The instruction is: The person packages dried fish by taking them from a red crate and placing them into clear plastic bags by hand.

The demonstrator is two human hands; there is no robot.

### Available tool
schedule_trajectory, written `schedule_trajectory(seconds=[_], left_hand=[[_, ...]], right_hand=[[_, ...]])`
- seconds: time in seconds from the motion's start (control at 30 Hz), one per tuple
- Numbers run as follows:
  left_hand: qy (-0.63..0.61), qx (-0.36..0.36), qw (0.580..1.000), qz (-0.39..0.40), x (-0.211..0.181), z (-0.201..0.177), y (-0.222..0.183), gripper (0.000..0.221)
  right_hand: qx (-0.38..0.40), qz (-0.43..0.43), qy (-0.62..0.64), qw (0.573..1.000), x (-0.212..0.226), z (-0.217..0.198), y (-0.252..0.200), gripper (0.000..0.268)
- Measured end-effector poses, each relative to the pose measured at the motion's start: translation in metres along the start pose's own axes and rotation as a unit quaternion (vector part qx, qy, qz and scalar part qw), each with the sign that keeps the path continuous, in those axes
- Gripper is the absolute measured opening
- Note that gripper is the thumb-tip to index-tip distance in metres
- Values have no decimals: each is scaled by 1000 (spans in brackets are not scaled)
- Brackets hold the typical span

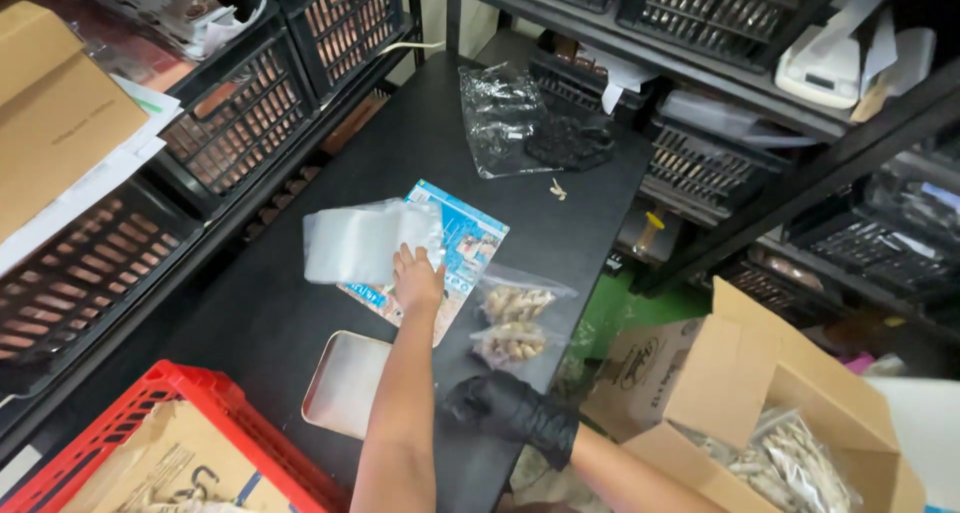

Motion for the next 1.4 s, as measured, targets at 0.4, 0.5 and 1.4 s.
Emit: schedule_trajectory(seconds=[0.4, 0.5, 1.4], left_hand=[[-41, -46, 998, 18, 24, 6, 12, 58], [-35, -75, 996, 46, 30, 0, 15, 53], [-372, -225, 897, 81, -18, -254, -252, 5]], right_hand=[[-23, 48, 190, 980, -34, -4, 12, 29], [-10, -34, 66, 997, -19, -13, 11, 21], [-227, -142, 248, 931, 127, -77, 73, 26]])
Point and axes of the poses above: each hand's wrist, its own y-axis towards the middle knuckle, its own z-axis out of the palm, x = y × z, the point moved 8 cm from there along y, towards the middle knuckle, and after that the axes turned 5 degrees about x, right-handed, at the moved point
